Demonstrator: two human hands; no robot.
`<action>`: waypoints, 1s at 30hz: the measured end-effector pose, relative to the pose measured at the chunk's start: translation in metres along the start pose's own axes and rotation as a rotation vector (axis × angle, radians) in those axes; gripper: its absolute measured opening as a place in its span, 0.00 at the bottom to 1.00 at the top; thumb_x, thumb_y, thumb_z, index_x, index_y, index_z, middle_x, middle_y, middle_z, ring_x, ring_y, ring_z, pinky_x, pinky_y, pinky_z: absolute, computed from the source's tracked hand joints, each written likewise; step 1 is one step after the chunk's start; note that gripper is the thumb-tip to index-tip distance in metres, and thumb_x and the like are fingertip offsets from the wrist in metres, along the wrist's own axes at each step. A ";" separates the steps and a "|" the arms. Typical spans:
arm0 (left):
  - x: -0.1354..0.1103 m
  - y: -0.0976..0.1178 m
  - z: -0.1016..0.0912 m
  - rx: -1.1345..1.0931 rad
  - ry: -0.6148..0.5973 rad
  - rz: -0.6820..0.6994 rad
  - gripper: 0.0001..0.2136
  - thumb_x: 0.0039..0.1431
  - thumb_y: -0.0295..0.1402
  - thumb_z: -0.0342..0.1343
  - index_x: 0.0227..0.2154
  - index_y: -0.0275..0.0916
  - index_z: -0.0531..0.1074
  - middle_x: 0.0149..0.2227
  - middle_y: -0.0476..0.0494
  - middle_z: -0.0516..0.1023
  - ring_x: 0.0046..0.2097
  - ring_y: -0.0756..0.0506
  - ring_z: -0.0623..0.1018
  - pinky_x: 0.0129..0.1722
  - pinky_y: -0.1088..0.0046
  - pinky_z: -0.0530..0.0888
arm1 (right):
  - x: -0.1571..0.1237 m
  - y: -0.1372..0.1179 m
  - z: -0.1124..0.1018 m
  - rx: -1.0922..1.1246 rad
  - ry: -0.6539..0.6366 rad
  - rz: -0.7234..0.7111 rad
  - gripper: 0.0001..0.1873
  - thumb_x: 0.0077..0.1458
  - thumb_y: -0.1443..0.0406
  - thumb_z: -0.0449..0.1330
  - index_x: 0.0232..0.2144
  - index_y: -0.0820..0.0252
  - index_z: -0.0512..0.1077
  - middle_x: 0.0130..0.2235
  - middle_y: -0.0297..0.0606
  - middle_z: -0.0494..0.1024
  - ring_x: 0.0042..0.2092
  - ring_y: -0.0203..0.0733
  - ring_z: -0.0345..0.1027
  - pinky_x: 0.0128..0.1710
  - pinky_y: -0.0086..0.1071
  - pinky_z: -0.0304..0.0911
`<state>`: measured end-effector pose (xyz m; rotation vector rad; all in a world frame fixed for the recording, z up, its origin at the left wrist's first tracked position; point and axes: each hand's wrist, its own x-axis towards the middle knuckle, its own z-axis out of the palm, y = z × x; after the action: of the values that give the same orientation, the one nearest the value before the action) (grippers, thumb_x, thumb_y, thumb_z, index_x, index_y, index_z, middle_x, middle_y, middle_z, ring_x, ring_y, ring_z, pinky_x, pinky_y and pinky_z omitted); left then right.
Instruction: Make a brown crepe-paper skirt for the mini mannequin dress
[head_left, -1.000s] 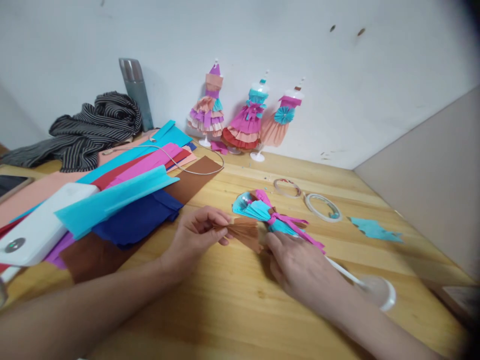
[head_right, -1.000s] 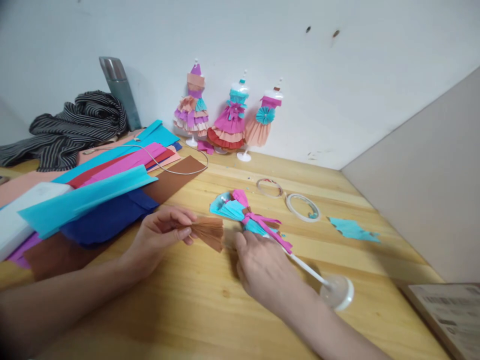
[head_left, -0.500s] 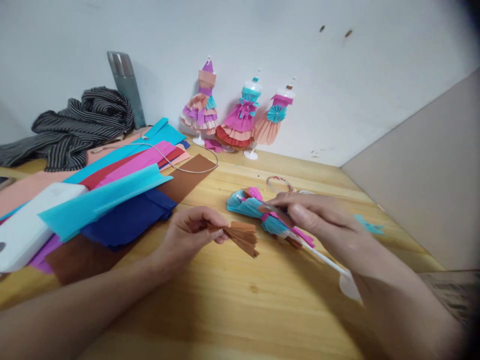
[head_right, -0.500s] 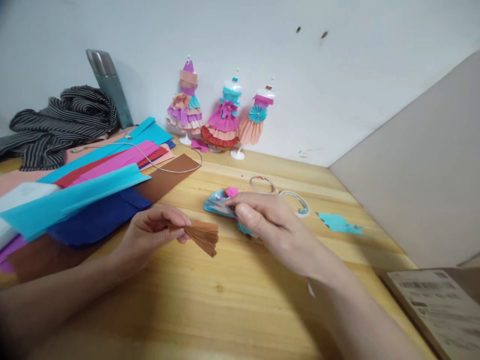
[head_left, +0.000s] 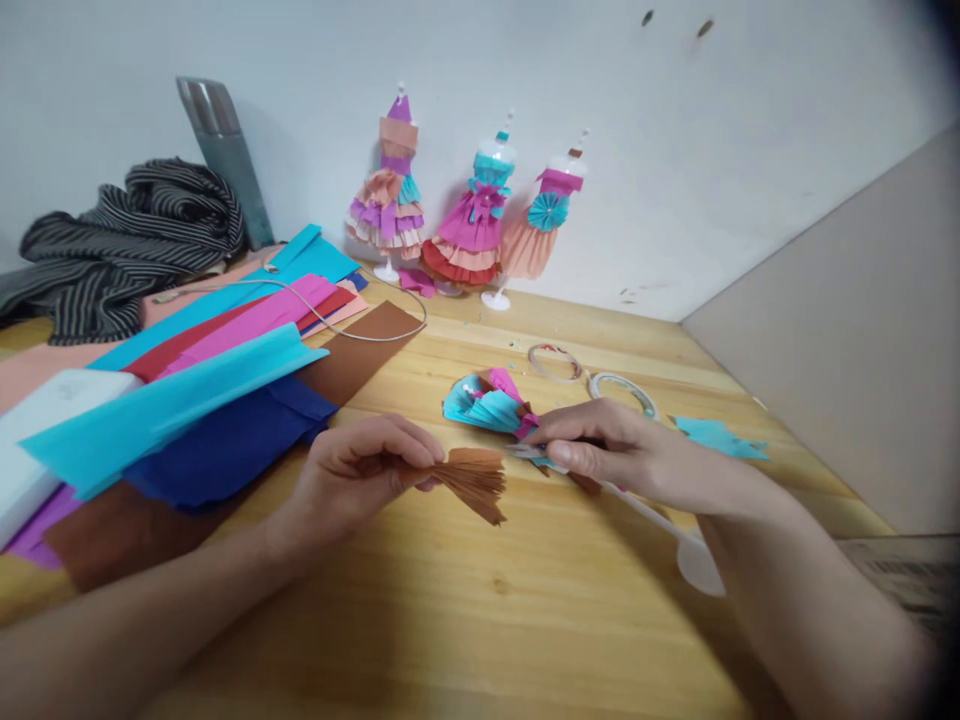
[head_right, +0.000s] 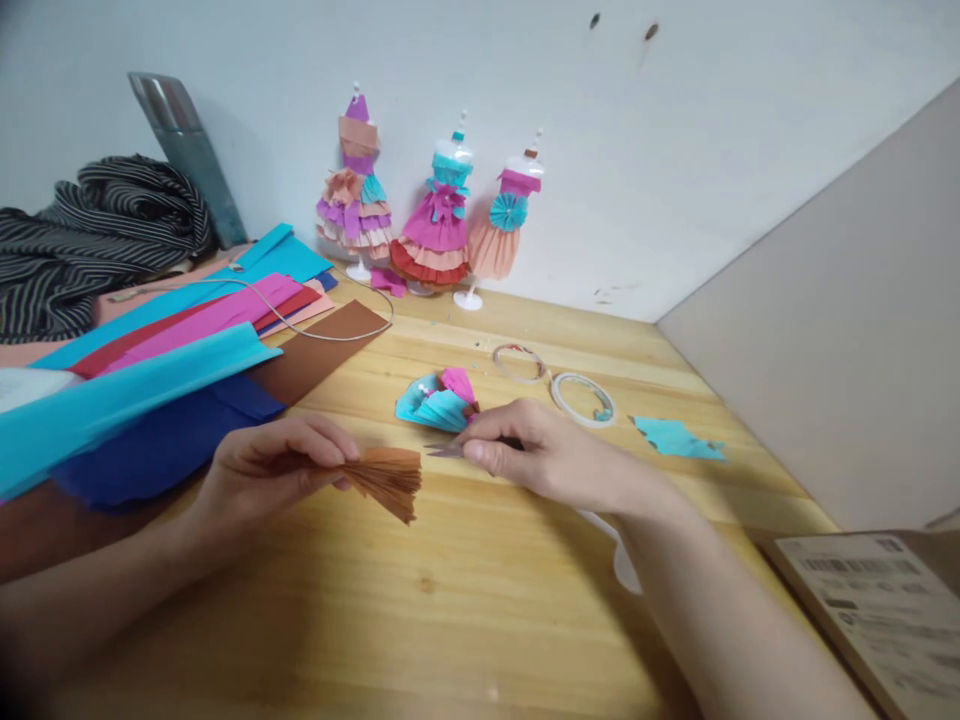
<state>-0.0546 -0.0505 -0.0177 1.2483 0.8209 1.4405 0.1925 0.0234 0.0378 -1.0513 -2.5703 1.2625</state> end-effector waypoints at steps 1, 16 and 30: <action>0.000 0.000 0.000 0.004 0.002 -0.009 0.02 0.46 0.31 0.66 0.23 0.39 0.79 0.28 0.42 0.79 0.28 0.47 0.77 0.28 0.72 0.76 | 0.000 0.001 0.000 0.007 -0.006 -0.004 0.24 0.58 0.50 0.53 0.27 0.65 0.74 0.23 0.32 0.65 0.24 0.32 0.53 0.22 0.27 0.49; -0.003 -0.001 0.000 0.110 -0.046 0.016 0.01 0.48 0.29 0.64 0.24 0.41 0.80 0.29 0.41 0.80 0.33 0.44 0.78 0.33 0.71 0.77 | -0.001 0.000 0.006 -0.055 -0.061 0.035 0.26 0.59 0.48 0.48 0.20 0.61 0.63 0.23 0.29 0.58 0.25 0.32 0.49 0.25 0.29 0.47; -0.005 -0.007 -0.004 0.168 -0.091 0.067 0.06 0.51 0.25 0.60 0.26 0.41 0.80 0.31 0.42 0.80 0.35 0.45 0.79 0.35 0.71 0.77 | 0.000 -0.003 0.007 -0.040 -0.082 0.027 0.28 0.58 0.45 0.46 0.21 0.61 0.63 0.23 0.30 0.56 0.26 0.33 0.49 0.25 0.30 0.47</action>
<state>-0.0566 -0.0534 -0.0265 1.4705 0.8590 1.3785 0.1878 0.0174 0.0357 -1.0662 -2.6612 1.2922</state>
